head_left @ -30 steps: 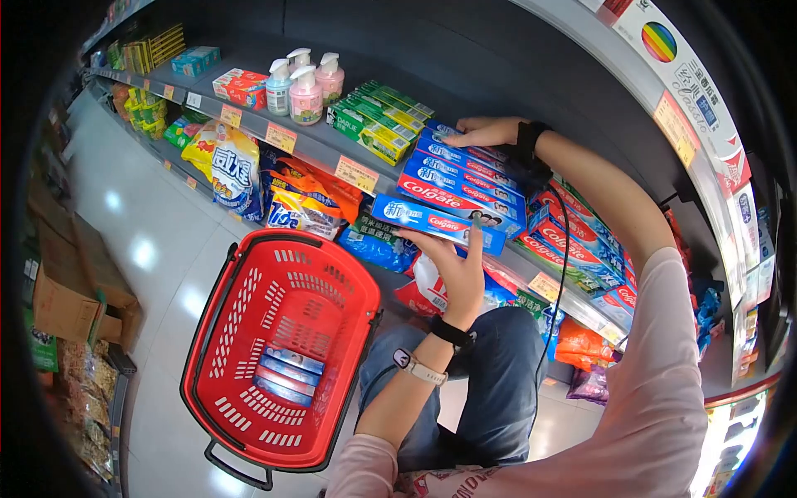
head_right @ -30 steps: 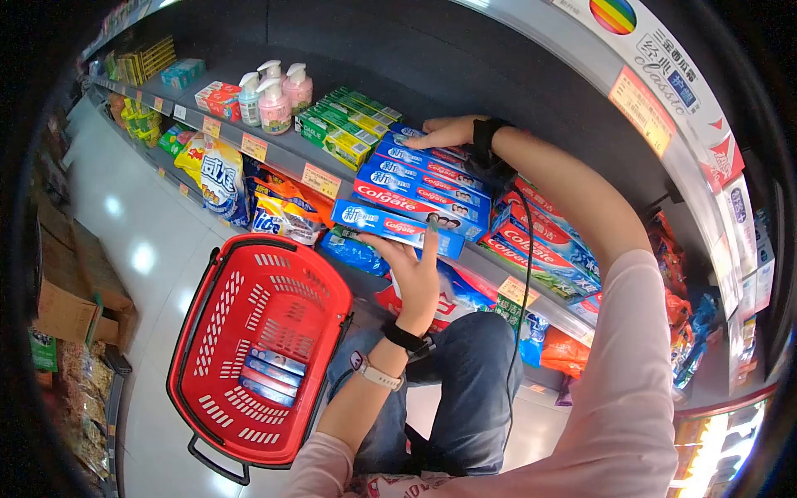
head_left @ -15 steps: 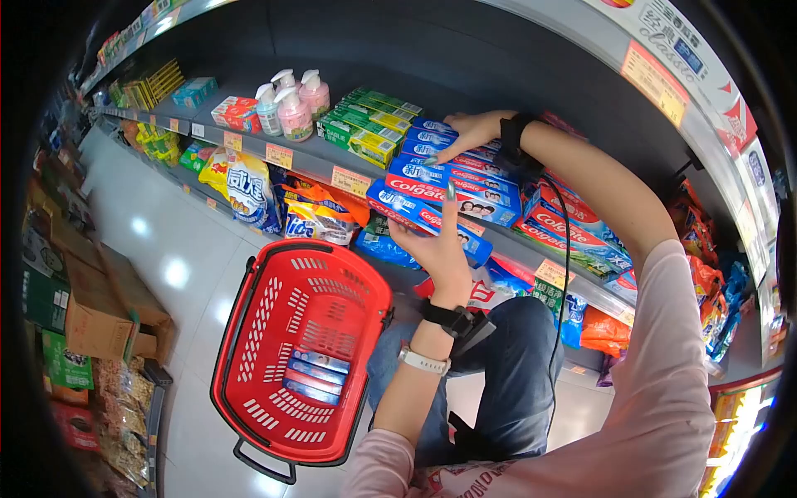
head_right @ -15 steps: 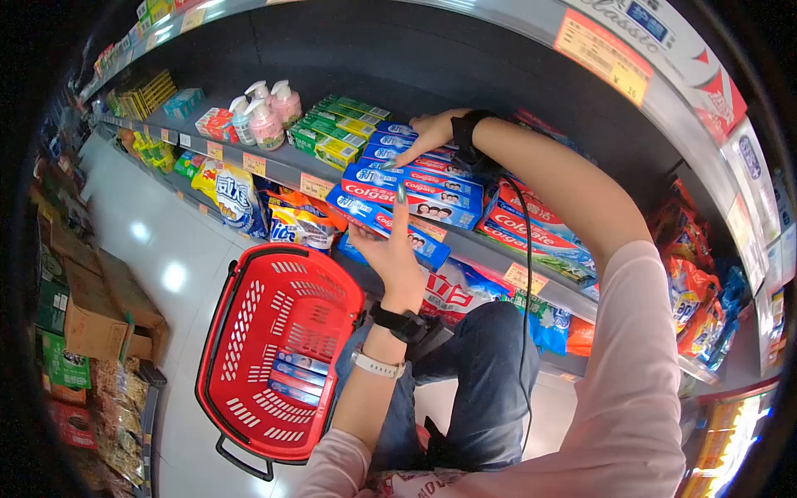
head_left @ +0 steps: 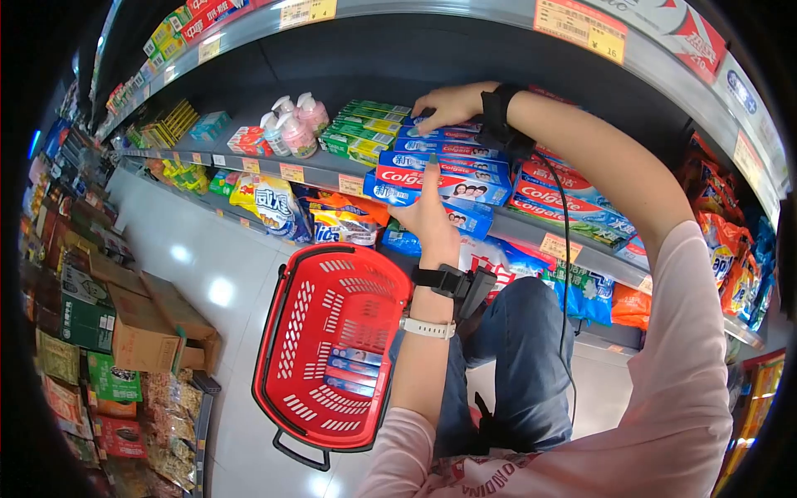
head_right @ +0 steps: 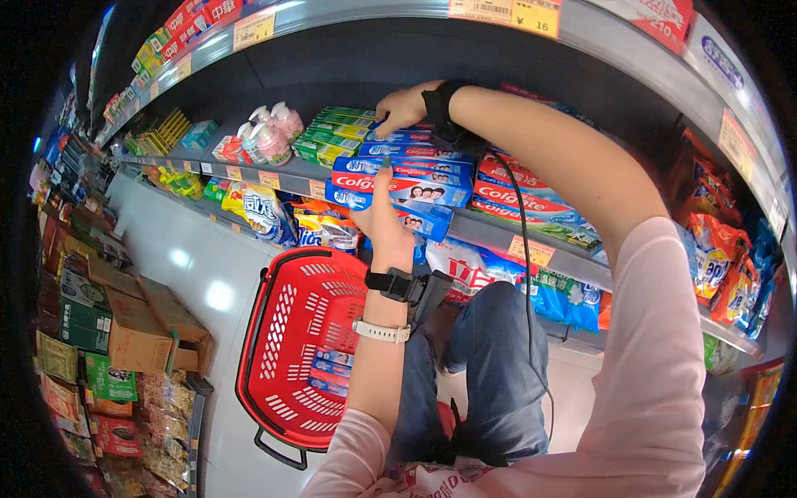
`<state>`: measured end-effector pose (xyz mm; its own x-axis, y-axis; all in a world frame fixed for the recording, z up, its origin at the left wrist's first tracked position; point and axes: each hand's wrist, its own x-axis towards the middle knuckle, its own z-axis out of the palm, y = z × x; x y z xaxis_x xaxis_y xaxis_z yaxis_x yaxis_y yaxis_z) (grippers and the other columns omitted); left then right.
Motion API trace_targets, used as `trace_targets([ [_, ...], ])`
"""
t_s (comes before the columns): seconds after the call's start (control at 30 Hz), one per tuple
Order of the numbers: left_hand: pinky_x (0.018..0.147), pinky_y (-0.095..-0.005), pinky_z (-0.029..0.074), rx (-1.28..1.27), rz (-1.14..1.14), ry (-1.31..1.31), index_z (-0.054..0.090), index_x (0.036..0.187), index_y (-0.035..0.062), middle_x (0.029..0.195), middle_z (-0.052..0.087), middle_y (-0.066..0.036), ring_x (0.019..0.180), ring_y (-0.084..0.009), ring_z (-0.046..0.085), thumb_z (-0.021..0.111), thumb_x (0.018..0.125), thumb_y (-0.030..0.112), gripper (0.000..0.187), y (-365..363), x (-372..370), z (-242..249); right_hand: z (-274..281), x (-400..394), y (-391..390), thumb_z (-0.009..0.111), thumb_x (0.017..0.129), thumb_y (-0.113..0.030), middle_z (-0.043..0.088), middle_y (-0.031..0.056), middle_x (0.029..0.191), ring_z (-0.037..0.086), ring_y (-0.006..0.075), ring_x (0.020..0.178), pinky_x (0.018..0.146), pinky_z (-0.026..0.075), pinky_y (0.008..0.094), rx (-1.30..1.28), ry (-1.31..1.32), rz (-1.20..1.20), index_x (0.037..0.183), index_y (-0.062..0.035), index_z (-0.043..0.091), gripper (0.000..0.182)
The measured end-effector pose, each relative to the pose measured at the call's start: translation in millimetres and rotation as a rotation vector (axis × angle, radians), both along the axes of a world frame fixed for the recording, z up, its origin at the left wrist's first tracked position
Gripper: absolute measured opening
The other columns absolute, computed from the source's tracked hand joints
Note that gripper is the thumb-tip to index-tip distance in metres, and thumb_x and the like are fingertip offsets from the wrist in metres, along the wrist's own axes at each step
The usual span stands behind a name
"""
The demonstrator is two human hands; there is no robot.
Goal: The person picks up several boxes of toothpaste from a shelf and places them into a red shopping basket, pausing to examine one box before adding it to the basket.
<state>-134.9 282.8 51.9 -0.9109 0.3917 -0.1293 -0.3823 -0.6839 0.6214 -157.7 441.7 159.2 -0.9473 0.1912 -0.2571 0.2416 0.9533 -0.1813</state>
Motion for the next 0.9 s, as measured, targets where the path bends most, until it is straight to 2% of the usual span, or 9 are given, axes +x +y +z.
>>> trace_targets([
  [0.1, 0.085, -0.0351, 0.049, 0.025, 0.05, 0.074, 0.045, 0.117, 0.0024, 0.111, 0.055, -0.009, 0.099, -0.0198, 0.057, 0.074, 0.07, 0.007, 0.055, -5.2, 2.4, 6.3, 10.5, 3.6, -3.9, 0.056, 0.083, -0.042, 0.057, 0.021, 0.115, 0.054, 0.0317, 0.11, 0.092, 0.043, 0.0393, 0.055, 0.176, 0.086, 0.121, -0.0026, 0.052, 0.055],
  [0.27, 0.086, -0.0361, 0.048, 0.101, 0.156, 0.148, 0.044, 0.12, 0.0042, 0.112, 0.055, -0.009, 0.099, -0.0206, 0.057, 0.071, 0.072, 0.004, 0.054, -31.0, -7.1, 27.4, 35.1, 21.7, -28.5, 0.057, 0.084, -0.034, 0.058, 0.0212, 0.114, 0.054, 0.0313, 0.11, 0.093, 0.043, 0.0384, 0.016, 0.257, 0.211, 0.121, -0.0014, 0.051, 0.05],
  [0.4, 0.081, -0.0325, 0.049, 0.011, 0.085, 0.234, 0.051, 0.113, 0.0068, 0.105, 0.059, -0.005, 0.094, -0.0177, 0.059, 0.067, 0.077, 0.009, 0.039, -101.6, -31.1, 17.3, 28.4, 48.5, -89.8, 0.062, 0.083, -0.031, 0.055, 0.0206, 0.118, 0.053, 0.0305, 0.111, 0.095, 0.041, 0.0376, -0.205, 0.375, 0.339, 0.127, -0.0011, 0.045, 0.056],
  [0.5, 0.08, -0.0319, 0.048, -0.085, 0.064, 0.133, 0.054, 0.108, 0.0057, 0.099, 0.06, -0.004, 0.09, -0.0166, 0.06, 0.067, 0.078, 0.011, 0.033, -173.0, -47.7, -1.0, -10.3, 56.7, -159.8, 0.066, 0.08, -0.029, 0.053, 0.0212, 0.122, 0.052, 0.0307, 0.114, 0.097, 0.039, 0.0367, -0.362, 0.331, 0.488, 0.136, -0.0018, 0.032, 0.071],
  [0.67, 0.078, -0.0303, 0.048, -0.383, 0.002, 0.075, 0.058, 0.101, 0.0032, 0.094, 0.063, -0.004, 0.085, -0.014, 0.061, 0.07, 0.077, 0.01, 0.028, -286.7, -58.5, -50.6, -135.4, 23.1, -263.6, 0.067, 0.077, -0.025, 0.059, 0.025, 0.101, 0.061, 0.0325, 0.092, 0.083, 0.046, 0.0359, -0.576, 0.249, 0.502, 0.128, 0.004, 0.035, 0.067],
  [0.8, 0.069, -0.027, 0.05, -0.601, -0.033, -0.06, 0.054, 0.103, -0.0009, 0.09, 0.064, -0.007, 0.077, -0.0127, 0.061, 0.072, 0.079, 0.019, 0.036, -352.6, -66.4, -108.8, -200.6, -16.8, -323.7, 0.066, 0.076, -0.024, 0.062, 0.0218, 0.09, 0.064, 0.0284, 0.078, 0.067, 0.052, 0.0347, -0.71, -0.244, 0.402, 0.114, 0.0077, 0.047, 0.053],
  [0.83, 0.069, -0.0277, 0.05, -0.763, -0.063, -0.088, 0.05, 0.104, -0.0023, 0.089, 0.062, -0.008, 0.077, -0.0136, 0.061, 0.073, 0.079, 0.021, 0.041, -369.1, -72.3, -140.7, -218.7, -23.4, -332.1, 0.066, 0.076, -0.024, 0.063, 0.0207, 0.087, 0.065, 0.0265, 0.073, 0.06, 0.053, 0.0339, -0.757, -0.461, 0.359, 0.109, 0.0083, 0.051, 0.048],
  [0.87, 0.069, -0.0284, 0.05, -0.92, -0.099, -0.115, 0.046, 0.106, -0.0036, 0.089, 0.061, -0.009, 0.076, -0.0145, 0.06, 0.073, 0.079, 0.022, 0.046, -383.7, -76.7, -166.9, -228.6, -26.5, -338.8, 0.069, 0.07, -0.023, 0.063, 0.0204, 0.072, 0.064, 0.0277, 0.056, 0.046, 0.051, 0.0349, -0.773, -0.414, 0.338, 0.089, 0.0109, 0.06, 0.04],
  [0.9, 0.069, -0.0309, 0.05, -1.099, -0.14, -0.092, 0.036, 0.109, -0.0053, 0.091, 0.059, -0.013, 0.08, -0.0182, 0.06, 0.075, 0.077, 0.023, 0.058, -388.2, -74.0, -170.8, -231.0, -33.1, -344.2, 0.069, 0.07, -0.023, 0.064, 0.0202, 0.075, 0.065, 0.0271, 0.059, 0.048, 0.053, 0.034, -0.694, -0.52, 0.343, 0.091, 0.01, 0.06, 0.04],
])
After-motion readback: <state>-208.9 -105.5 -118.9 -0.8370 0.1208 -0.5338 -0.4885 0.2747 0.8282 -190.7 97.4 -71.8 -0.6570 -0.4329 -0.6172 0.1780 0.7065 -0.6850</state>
